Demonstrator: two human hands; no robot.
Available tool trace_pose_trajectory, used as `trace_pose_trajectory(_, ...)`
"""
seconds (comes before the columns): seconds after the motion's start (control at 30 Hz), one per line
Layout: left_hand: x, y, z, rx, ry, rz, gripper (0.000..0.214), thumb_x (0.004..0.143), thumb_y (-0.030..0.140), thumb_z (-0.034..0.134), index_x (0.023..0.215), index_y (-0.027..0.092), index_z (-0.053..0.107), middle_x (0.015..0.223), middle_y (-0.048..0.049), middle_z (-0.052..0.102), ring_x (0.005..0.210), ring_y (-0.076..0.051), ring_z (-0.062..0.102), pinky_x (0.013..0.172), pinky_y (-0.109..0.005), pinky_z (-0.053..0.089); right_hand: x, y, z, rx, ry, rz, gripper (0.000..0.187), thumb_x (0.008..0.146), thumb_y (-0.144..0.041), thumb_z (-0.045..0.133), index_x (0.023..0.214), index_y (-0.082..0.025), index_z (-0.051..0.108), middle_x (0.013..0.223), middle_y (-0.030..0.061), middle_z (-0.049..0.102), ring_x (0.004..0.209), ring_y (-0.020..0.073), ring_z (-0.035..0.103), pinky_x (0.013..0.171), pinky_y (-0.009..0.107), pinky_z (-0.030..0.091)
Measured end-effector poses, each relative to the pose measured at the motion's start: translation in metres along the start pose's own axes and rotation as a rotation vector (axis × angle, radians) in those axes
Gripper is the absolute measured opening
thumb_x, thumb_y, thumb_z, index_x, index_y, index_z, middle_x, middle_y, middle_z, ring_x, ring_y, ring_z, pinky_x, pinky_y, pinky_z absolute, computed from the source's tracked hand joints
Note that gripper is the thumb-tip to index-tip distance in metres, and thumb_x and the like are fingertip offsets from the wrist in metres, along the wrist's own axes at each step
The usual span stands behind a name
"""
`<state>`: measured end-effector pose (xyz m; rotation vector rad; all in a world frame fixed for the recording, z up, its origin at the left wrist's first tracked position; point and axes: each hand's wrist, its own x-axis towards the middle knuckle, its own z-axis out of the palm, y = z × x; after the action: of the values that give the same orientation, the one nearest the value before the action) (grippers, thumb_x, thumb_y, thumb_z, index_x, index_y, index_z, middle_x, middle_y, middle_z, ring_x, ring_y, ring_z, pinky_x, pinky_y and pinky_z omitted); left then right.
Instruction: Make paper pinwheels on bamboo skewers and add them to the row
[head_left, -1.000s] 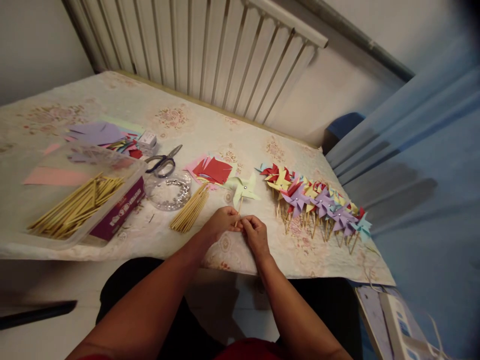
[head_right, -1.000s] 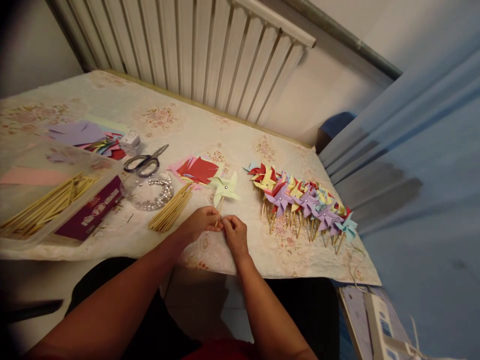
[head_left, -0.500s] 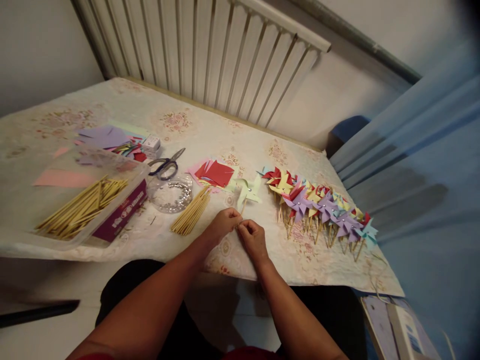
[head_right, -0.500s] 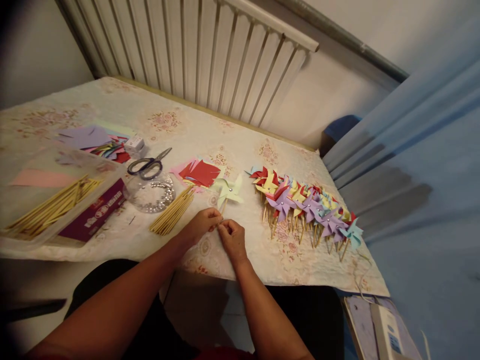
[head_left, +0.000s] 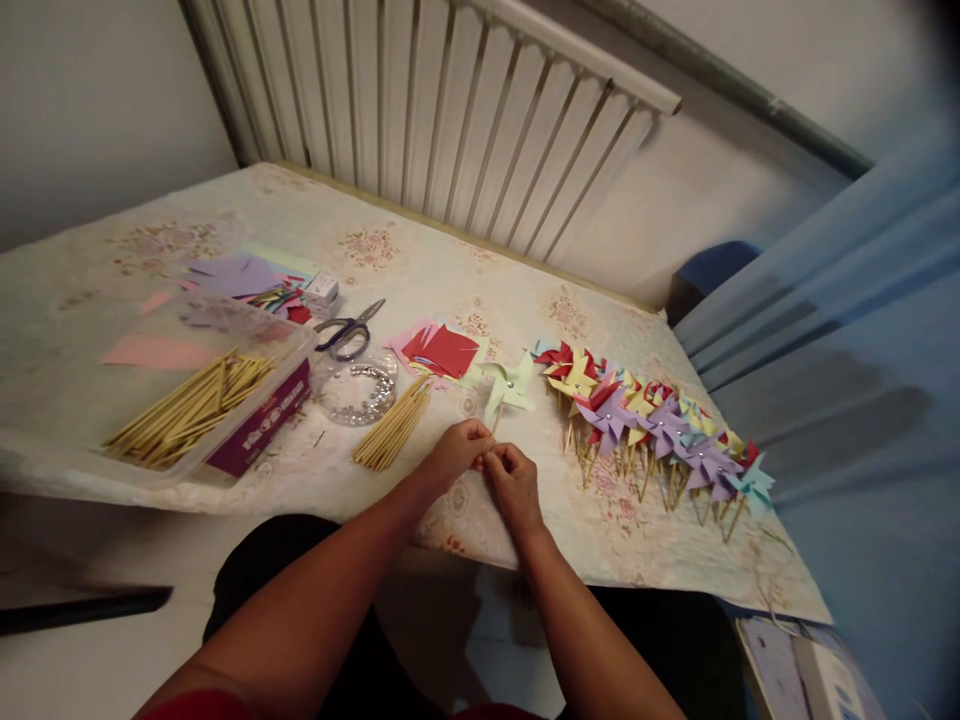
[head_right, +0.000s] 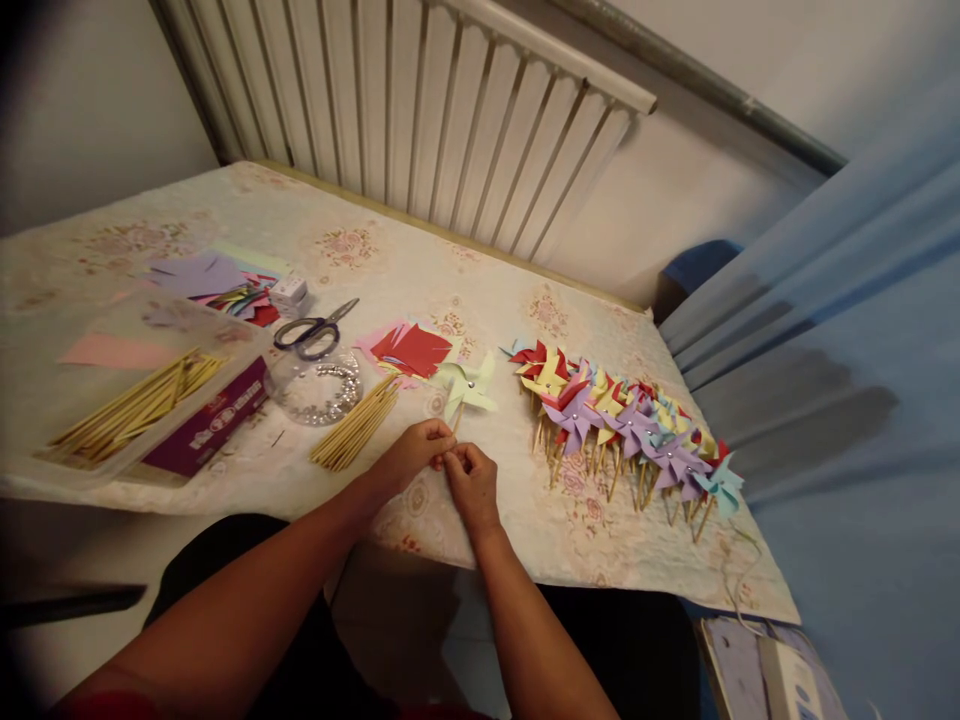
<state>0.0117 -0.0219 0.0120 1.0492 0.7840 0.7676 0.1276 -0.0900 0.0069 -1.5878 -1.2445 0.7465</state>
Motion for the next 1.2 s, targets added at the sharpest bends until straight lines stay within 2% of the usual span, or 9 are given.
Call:
trace_pose_trajectory(0.37,0.001,0.000,0.002,0.027,0.029,-0.023,0.013,0.069,0.025,0.061,0.069,0.016,0.052,0.053,0.0065,0.049,0.045,-0.006,0.041,0.048,-0.021,0.031,0.001,0.007,0.002,0.004,0.021,0.022,0.016,0.078,-0.034,0.063,0.074,-0.019,0.064,0.062,-0.0033,0.059,0.056,0.0126,0.047,0.055,0.025,0.037)
trace_pose_trajectory(0.63,0.003,-0.002,0.002,0.014,0.034,-0.038,0.012,0.069,0.022,0.062,0.070,0.016,0.052,0.052,0.0075,0.048,0.042,-0.006,0.042,0.046,-0.021,0.031,0.002,0.019,0.004,0.088,0.018,0.054,0.017,0.078,-0.037,0.066,0.078,-0.020,0.062,0.063,-0.0022,0.063,0.055,0.0135,0.052,0.054,0.025,0.040)
trace_pose_trajectory(0.97,0.004,-0.006,0.001,0.037,0.039,-0.018,0.009,0.071,0.020,0.060,0.072,0.016,0.052,0.053,0.0073,0.049,0.042,-0.006,0.041,0.046,-0.020,0.031,0.002,0.012,0.005,0.139,0.015,0.069,0.017,0.075,-0.035,0.069,0.079,-0.021,0.062,0.066,-0.0014,0.066,0.057,0.0143,0.056,0.056,0.026,0.042)
trace_pose_trajectory(1.2,0.004,-0.003,0.002,0.035,0.086,-0.011,0.013,0.073,0.023,0.061,0.072,0.017,0.050,0.056,0.0068,0.049,0.045,-0.006,0.043,0.046,-0.019,0.034,0.002,0.013,0.005,0.127,0.013,0.054,0.014,0.075,-0.032,0.068,0.081,-0.021,0.062,0.068,-0.0008,0.068,0.059,0.0148,0.058,0.058,0.026,0.044)
